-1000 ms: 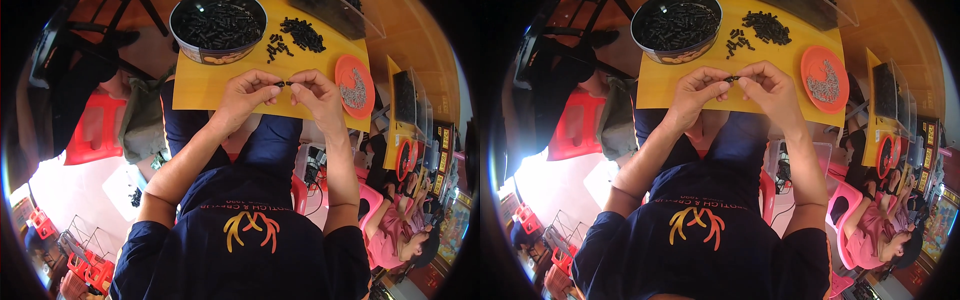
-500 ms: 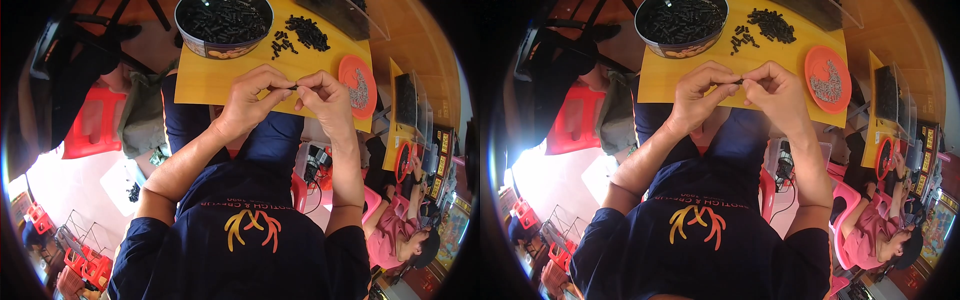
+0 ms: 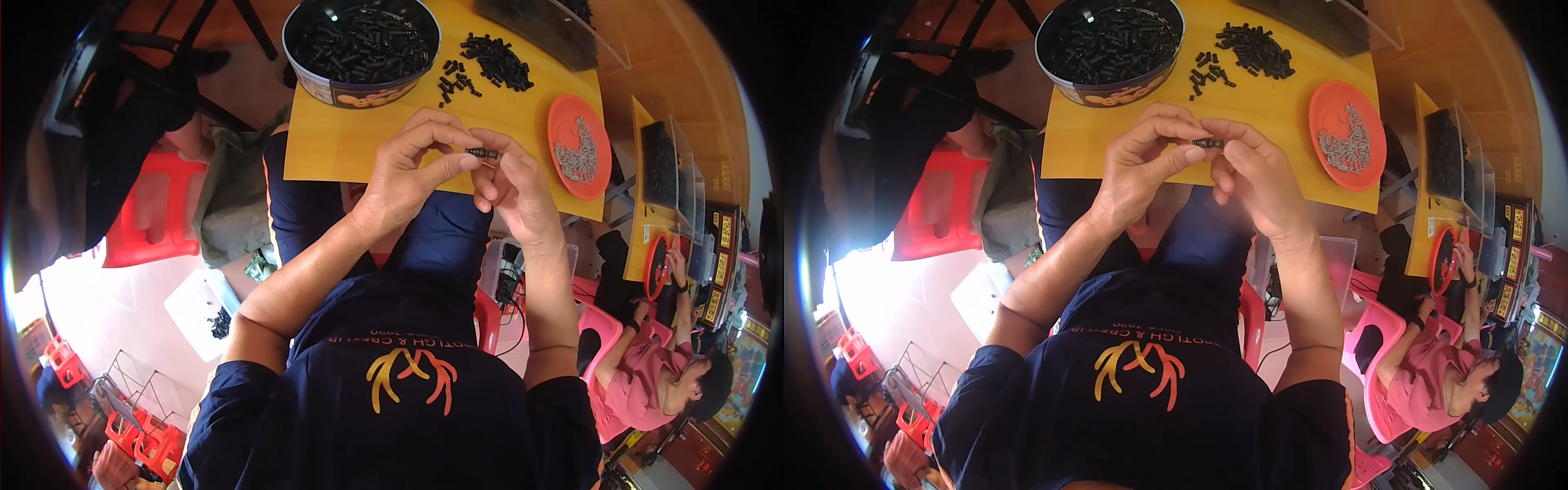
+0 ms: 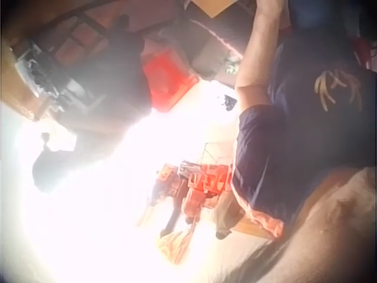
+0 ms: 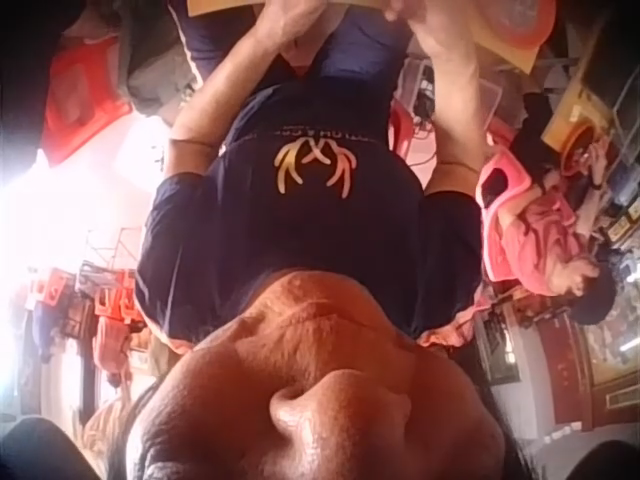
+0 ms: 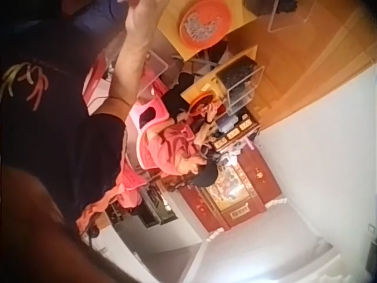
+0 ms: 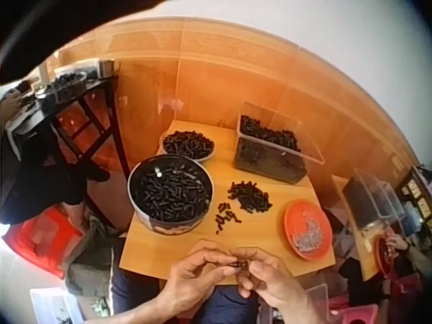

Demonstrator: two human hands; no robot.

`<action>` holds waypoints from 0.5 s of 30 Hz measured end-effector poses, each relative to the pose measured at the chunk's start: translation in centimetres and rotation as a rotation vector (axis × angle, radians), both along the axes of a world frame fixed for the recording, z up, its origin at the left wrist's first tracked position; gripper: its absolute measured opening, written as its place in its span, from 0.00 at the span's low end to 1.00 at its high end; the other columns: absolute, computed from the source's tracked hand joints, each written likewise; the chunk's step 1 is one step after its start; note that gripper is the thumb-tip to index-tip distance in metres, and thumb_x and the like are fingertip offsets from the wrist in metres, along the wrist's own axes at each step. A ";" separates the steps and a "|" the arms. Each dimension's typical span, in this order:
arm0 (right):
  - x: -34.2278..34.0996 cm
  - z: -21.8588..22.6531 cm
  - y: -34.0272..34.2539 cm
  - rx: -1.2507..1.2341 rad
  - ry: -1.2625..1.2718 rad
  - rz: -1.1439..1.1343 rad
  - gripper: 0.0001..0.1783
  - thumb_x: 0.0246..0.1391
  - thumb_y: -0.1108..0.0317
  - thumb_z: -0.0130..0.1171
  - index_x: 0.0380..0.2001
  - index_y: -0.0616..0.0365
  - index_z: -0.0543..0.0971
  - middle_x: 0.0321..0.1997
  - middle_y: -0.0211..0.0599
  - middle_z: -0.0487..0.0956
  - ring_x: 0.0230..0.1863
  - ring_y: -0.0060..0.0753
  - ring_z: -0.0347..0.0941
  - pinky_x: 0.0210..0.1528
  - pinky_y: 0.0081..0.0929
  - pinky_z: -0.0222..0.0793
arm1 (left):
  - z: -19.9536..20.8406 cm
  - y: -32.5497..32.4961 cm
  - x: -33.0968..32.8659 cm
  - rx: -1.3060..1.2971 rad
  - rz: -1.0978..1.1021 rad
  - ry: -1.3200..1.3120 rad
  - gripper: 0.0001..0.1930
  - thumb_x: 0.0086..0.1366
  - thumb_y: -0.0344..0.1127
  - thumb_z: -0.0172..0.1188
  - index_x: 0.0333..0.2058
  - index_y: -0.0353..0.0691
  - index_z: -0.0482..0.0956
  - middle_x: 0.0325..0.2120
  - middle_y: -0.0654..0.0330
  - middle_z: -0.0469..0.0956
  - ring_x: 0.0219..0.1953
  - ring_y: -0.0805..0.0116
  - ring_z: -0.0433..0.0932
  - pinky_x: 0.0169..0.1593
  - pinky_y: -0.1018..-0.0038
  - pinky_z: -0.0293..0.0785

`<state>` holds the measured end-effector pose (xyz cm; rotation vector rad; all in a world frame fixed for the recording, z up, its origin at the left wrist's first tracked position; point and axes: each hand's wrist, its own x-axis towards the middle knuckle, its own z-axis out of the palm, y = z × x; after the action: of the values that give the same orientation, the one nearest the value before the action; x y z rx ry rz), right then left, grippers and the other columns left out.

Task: The person assembles small plastic components by inserting pins into plastic connectors by hand.

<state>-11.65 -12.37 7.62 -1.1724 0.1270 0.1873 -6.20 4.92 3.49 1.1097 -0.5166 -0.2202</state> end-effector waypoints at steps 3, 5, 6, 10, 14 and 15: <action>-0.2 -0.4 0.0 0.031 -0.008 0.026 0.22 0.63 0.59 0.53 0.52 0.66 0.74 0.28 0.28 0.73 0.26 0.18 0.67 0.26 0.21 0.67 | 0.0 0.3 -0.6 0.039 0.006 -0.059 0.09 0.61 0.23 0.65 0.41 0.36 0.82 0.50 0.57 0.70 0.49 0.69 0.71 0.56 0.71 0.67; -0.5 -0.4 -0.2 0.035 -0.005 0.021 0.21 0.63 0.59 0.53 0.52 0.65 0.74 0.27 0.27 0.72 0.26 0.18 0.66 0.26 0.20 0.66 | 0.1 0.2 -0.7 0.046 -0.011 -0.094 0.09 0.62 0.23 0.63 0.42 0.36 0.81 0.53 0.55 0.67 0.54 0.66 0.69 0.60 0.67 0.65; -0.5 -0.5 -0.1 0.046 0.002 0.048 0.20 0.64 0.59 0.53 0.50 0.64 0.75 0.26 0.26 0.72 0.25 0.18 0.66 0.25 0.20 0.65 | 0.1 0.0 -0.6 0.013 0.002 -0.103 0.09 0.61 0.23 0.64 0.41 0.36 0.82 0.54 0.56 0.67 0.50 0.69 0.71 0.58 0.70 0.66; -0.8 -0.3 0.4 0.168 0.056 0.117 0.15 0.65 0.60 0.54 0.44 0.61 0.78 0.26 0.23 0.70 0.23 0.13 0.62 0.25 0.16 0.60 | 0.2 0.2 -1.0 -0.046 -0.063 -0.007 0.11 0.60 0.22 0.65 0.42 0.35 0.82 0.55 0.55 0.67 0.49 0.71 0.72 0.57 0.72 0.67; -1.0 -0.5 0.3 0.221 0.044 0.090 0.09 0.64 0.65 0.56 0.37 0.60 0.77 0.28 0.23 0.72 0.23 0.11 0.60 0.25 0.16 0.60 | 0.8 0.5 -1.0 0.105 -0.046 -0.073 0.12 0.60 0.21 0.64 0.44 0.34 0.82 0.54 0.54 0.68 0.48 0.70 0.73 0.55 0.73 0.69; -1.2 -0.4 0.5 0.216 0.045 0.079 0.08 0.63 0.66 0.57 0.35 0.60 0.76 0.29 0.24 0.75 0.22 0.10 0.59 0.24 0.16 0.61 | 0.5 0.5 -0.9 0.147 -0.001 -0.191 0.13 0.59 0.21 0.65 0.43 0.35 0.83 0.51 0.54 0.71 0.48 0.68 0.74 0.54 0.73 0.70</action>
<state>-12.82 -11.90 7.26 -0.9584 0.0975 0.2900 -7.10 5.40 4.04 1.2808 -0.6794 -0.1551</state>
